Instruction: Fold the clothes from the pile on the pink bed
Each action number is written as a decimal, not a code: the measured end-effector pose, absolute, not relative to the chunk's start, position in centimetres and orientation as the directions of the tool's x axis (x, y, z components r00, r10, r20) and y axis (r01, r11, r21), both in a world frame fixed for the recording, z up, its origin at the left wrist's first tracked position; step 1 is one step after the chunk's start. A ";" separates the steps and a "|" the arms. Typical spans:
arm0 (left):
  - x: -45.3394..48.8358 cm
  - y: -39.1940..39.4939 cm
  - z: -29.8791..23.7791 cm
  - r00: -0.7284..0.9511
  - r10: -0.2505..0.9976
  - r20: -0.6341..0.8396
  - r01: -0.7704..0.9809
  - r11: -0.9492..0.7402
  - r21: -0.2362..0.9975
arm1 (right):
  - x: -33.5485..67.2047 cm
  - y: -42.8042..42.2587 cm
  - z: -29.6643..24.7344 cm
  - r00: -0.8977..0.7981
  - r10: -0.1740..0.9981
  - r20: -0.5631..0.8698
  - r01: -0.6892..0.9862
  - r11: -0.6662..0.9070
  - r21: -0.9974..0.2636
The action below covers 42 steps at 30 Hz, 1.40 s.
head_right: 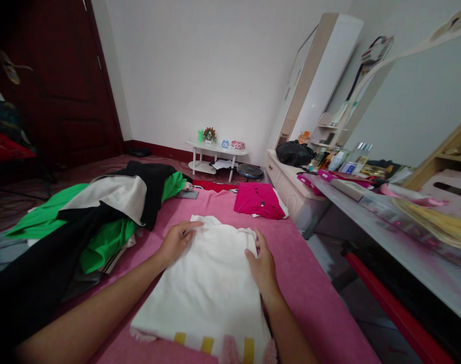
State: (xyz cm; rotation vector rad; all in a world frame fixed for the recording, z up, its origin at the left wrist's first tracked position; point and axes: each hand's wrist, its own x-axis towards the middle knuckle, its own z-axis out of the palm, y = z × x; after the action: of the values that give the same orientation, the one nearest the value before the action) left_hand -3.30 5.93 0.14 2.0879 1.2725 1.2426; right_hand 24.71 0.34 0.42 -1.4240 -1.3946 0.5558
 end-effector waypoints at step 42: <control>3.3 1.9 2.8 0.189 0.864 0.467 0.458 -0.498 0.736 | 20.2 -3.1 3.2 -0.421 0.794 0.439 0.860 0.503 -0.084</control>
State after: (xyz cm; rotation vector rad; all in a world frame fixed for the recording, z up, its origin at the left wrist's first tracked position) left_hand 3.34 1.88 2.81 2.0355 1.2362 1.2493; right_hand 20.19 -3.08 3.22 -1.3649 -2.3256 -0.2128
